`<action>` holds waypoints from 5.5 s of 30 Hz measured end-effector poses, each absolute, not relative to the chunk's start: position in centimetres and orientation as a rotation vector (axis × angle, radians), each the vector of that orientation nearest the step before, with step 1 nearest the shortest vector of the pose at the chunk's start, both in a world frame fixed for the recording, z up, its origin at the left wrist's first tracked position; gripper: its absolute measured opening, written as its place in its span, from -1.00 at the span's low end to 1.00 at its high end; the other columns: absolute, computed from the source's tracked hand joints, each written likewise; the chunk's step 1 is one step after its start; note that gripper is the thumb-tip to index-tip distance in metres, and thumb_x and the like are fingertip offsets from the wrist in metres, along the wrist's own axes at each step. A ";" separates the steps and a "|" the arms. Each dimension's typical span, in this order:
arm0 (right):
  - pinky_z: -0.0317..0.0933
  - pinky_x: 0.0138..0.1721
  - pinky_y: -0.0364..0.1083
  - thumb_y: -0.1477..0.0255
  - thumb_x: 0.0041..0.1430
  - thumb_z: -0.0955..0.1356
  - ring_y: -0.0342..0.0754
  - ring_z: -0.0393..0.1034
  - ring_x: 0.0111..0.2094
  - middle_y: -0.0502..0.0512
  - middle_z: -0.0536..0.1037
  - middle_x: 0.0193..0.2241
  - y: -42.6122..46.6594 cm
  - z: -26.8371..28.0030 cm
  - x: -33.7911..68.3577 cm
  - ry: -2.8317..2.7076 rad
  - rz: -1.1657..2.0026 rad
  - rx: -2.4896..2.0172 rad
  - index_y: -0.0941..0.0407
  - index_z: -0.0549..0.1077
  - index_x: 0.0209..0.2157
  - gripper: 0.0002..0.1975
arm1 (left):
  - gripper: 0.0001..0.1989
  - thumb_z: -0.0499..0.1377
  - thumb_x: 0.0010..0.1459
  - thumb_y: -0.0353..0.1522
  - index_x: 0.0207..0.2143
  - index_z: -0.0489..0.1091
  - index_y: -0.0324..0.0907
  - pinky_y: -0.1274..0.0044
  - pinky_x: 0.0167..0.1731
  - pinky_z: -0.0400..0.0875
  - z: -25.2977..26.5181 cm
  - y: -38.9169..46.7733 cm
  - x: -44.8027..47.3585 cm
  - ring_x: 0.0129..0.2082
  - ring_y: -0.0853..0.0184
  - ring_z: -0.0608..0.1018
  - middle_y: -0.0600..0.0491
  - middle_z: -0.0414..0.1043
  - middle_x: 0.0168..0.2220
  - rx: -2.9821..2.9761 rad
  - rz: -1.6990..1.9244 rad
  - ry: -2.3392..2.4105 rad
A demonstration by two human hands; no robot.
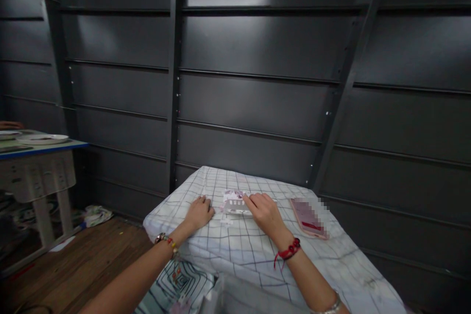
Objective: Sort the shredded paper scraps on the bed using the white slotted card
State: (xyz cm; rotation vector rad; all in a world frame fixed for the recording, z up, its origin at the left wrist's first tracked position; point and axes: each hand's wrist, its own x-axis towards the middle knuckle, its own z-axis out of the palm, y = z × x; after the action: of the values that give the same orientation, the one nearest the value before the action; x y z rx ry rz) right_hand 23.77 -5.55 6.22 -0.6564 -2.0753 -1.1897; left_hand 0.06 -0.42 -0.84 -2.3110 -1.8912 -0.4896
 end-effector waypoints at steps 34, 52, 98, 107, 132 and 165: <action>0.06 -0.41 -0.10 0.67 0.18 0.14 -0.13 0.23 -0.44 0.09 0.44 -0.49 -6.1 6.2 24.9 -2.190 -1.125 -0.662 0.19 0.44 -0.26 -0.71 | -0.61 -0.04 0.17 -0.31 -0.08 0.39 -0.37 0.33 0.07 0.13 -0.5 -0.8 0.1 0.06 0.05 0.33 -0.26 0.34 0.02 -2.318 -0.518 -1.874; 0.07 -0.40 -0.10 0.67 0.18 0.14 -0.13 0.23 -0.44 0.08 0.44 -0.48 -6.6 6.3 25.9 -2.191 -1.086 -0.657 0.18 0.44 -0.23 -0.70 | -0.60 -0.04 0.17 -0.30 -0.06 0.38 -0.35 0.35 0.08 0.12 -0.7 -0.5 0.2 0.09 0.08 0.32 -0.23 0.32 0.05 -2.307 -0.498 -1.888; 0.05 -0.40 -0.11 0.63 0.22 0.14 -0.13 0.24 -0.44 0.08 0.46 -0.48 -7.2 7.2 24.3 -2.161 -1.128 -0.618 0.20 0.43 -0.26 -0.74 | -0.58 -0.03 0.17 -0.31 -0.05 0.37 -0.42 0.36 0.09 0.13 -0.6 -0.6 0.2 0.09 0.06 0.31 -0.30 0.30 0.05 -2.315 -0.490 -1.883; 0.03 -0.39 -0.11 0.58 0.26 0.14 -0.12 0.22 -0.46 0.06 0.44 -0.51 -5.8 6.2 22.7 -2.155 -1.169 -0.633 0.19 0.43 -0.26 -0.74 | -0.58 -0.04 0.18 -0.29 -0.05 0.38 -0.39 0.33 0.08 0.14 -0.7 -0.5 0.1 0.10 0.06 0.32 -0.28 0.30 0.06 -2.301 -0.475 -1.879; 0.01 -0.38 -0.09 0.62 0.22 0.15 -0.10 0.21 -0.44 0.08 0.42 -0.50 -5.7 6.0 23.5 -2.167 -1.173 -0.751 0.19 0.44 -0.26 -0.74 | -0.61 -0.05 0.18 -0.30 -0.10 0.39 -0.37 0.33 0.08 0.11 -0.4 -0.7 0.1 0.07 0.05 0.33 -0.27 0.35 0.00 -2.333 -0.518 -1.867; 0.02 -0.40 -0.10 0.71 0.14 0.14 -0.11 0.20 -0.47 0.06 0.42 -0.52 -7.9 7.6 24.4 -2.195 -1.131 -0.755 0.18 0.44 -0.28 -0.69 | -0.58 -0.04 0.16 -0.30 -0.06 0.38 -0.39 0.36 0.08 0.12 -0.5 -0.6 0.2 0.09 0.07 0.32 -0.27 0.32 0.04 -2.312 -0.501 -1.875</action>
State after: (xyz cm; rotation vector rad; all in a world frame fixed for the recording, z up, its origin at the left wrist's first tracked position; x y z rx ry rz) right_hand 24.39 -7.92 7.62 -0.7546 -2.1951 -1.1314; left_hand 0.20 -0.62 -0.52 -2.3121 -1.8745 -0.5014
